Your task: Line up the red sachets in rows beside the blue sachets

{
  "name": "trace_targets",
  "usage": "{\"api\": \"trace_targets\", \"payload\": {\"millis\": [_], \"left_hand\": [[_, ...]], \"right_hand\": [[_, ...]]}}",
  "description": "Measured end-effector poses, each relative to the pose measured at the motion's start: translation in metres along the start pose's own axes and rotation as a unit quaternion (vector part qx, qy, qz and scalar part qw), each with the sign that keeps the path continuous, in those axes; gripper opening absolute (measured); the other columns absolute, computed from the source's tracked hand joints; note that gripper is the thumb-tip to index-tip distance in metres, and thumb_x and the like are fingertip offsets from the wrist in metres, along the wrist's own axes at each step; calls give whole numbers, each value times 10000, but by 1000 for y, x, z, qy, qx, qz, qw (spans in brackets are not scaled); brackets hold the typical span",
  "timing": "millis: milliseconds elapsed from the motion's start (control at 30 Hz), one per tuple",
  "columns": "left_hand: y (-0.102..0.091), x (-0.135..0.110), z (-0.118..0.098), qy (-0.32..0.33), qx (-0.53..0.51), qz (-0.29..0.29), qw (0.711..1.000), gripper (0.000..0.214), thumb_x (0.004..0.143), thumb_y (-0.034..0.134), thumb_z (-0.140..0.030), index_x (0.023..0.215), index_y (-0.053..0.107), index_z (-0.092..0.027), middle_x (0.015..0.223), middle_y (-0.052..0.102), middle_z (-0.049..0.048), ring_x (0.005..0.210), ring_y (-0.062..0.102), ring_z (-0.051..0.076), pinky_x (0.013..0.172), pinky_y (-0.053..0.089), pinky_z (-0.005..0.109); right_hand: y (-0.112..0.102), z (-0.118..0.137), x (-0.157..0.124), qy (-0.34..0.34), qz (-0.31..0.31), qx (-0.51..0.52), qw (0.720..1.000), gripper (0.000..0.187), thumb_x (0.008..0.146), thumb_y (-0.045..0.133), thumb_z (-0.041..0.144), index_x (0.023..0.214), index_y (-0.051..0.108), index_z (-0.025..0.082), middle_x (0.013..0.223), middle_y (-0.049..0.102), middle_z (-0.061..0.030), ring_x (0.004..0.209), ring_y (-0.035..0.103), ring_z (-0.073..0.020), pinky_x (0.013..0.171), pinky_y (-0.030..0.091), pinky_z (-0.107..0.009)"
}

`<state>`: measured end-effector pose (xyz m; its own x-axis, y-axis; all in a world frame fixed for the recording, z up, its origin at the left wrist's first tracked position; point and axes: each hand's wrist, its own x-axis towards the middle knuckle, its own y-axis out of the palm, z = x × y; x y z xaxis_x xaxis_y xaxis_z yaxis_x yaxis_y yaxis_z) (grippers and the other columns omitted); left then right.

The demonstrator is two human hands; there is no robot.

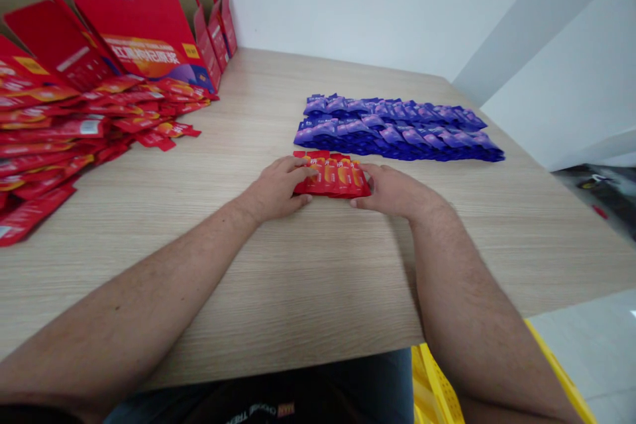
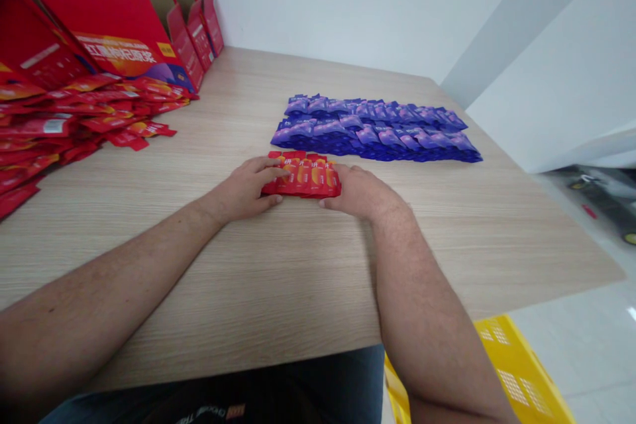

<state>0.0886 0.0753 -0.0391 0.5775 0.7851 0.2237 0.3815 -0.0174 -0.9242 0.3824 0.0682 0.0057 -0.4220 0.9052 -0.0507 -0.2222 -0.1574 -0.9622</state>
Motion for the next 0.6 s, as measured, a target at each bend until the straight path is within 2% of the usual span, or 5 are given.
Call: {"api": "trace_targets", "payload": {"millis": [133, 200, 300, 400, 600], "left_hand": [[-2, -3, -1, 3, -21, -34, 999, 663, 879, 761, -435, 1467, 626, -161, 1535, 567, 203, 1483, 489, 378, 1267, 404, 551], [-5, -4, -5, -6, -24, -66, 997, 641, 876, 758, -431, 1436, 634, -147, 1465, 603, 207, 1424, 532, 372, 1243, 427, 557], [-9, -6, -15, -17, -18, -102, 995, 518, 899, 727, -392, 1351, 668, -145, 1339, 651, 191, 1310, 592, 354, 1176, 481, 544], [-13, -11, -26, -21, -10, -106, 994, 400, 898, 722, -335, 1260, 690, -169, 1257, 674, 166, 1236, 617, 340, 1122, 507, 524], [-26, -49, -25, 6, 1, -76, 997, 293, 923, 672, -260, 1209, 668, -195, 1225, 689, 135, 1208, 621, 308, 1107, 496, 484]], "right_hand": [[-12, -4, -3, 70, 1, 42, 997, 689, 914, 753, 579, 1485, 637, 212, 1161, 800, -123, 972, 745, -315, 909, 563, -415], [-15, -7, -3, 121, -39, 36, 991, 643, 986, 634, 607, 1449, 653, 160, 1125, 792, -154, 949, 741, -317, 881, 558, -417], [-17, -10, 0, 136, -140, 26, 980, 504, 1038, 518, 560, 1276, 719, 165, 1036, 778, -151, 904, 720, -308, 834, 539, -402], [-17, -6, 1, 146, -211, 34, 966, 401, 1019, 529, 491, 1157, 739, 178, 949, 749, -125, 859, 684, -288, 783, 494, -370], [-16, 8, 2, 199, -214, 27, 956, 367, 982, 576, 400, 1207, 743, 164, 924, 697, -105, 776, 587, -230, 750, 418, -349]]}}
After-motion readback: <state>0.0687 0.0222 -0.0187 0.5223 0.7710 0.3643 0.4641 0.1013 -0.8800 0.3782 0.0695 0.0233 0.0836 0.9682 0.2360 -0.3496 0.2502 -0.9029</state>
